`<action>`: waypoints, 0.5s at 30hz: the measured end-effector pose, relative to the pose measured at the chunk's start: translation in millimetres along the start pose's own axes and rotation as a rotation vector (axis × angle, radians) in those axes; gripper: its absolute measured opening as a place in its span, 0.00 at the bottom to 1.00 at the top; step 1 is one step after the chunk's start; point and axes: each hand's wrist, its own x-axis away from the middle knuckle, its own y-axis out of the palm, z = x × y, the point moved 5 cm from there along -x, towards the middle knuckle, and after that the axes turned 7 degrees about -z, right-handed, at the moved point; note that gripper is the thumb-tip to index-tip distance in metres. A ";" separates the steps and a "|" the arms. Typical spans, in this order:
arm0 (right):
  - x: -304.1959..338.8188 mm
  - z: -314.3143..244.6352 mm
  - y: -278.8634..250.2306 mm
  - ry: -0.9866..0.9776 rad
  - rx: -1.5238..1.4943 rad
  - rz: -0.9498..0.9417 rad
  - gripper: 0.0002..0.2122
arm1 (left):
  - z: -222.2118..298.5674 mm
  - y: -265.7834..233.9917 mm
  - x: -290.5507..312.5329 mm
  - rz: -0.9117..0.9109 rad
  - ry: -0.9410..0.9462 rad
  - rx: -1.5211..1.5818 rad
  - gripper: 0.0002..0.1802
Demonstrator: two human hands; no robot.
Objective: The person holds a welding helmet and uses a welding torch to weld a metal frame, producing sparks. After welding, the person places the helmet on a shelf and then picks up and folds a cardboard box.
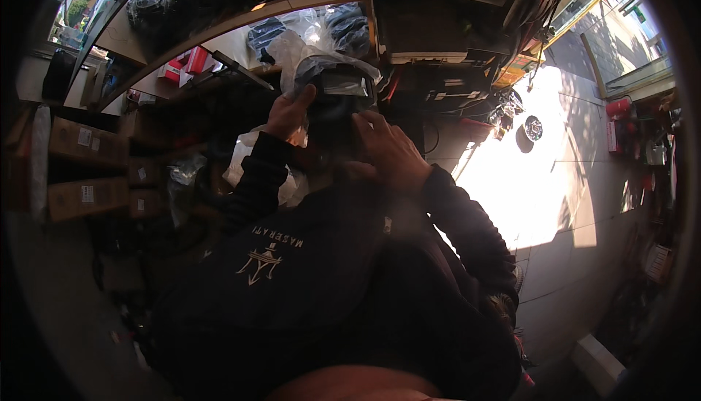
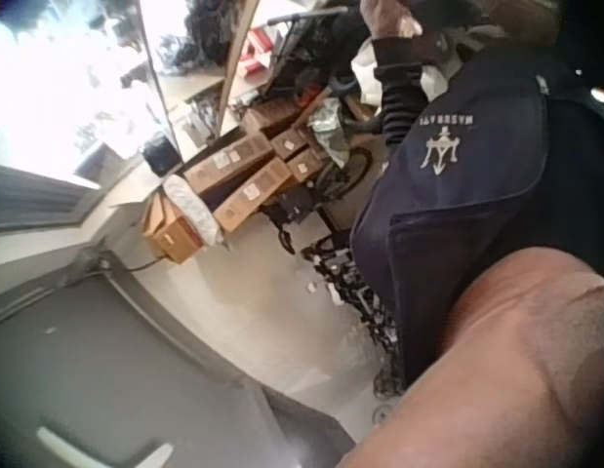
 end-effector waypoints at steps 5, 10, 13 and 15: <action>21.2 88.3 -9.2 0.640 -0.654 0.238 0.30 | -12.8 -21.2 27.5 -0.258 -0.007 0.004 0.26; 2.6 110.0 14.5 0.741 -1.089 0.160 0.18 | -28.9 -27.7 39.4 -0.251 -0.035 0.009 0.28; 26.7 97.4 2.8 0.869 -1.036 0.309 0.13 | -31.7 -14.8 44.0 -0.244 -0.054 0.098 0.29; 62.0 92.2 18.3 0.717 -0.860 0.331 0.09 | -24.1 11.5 72.1 -0.192 0.181 -0.133 0.29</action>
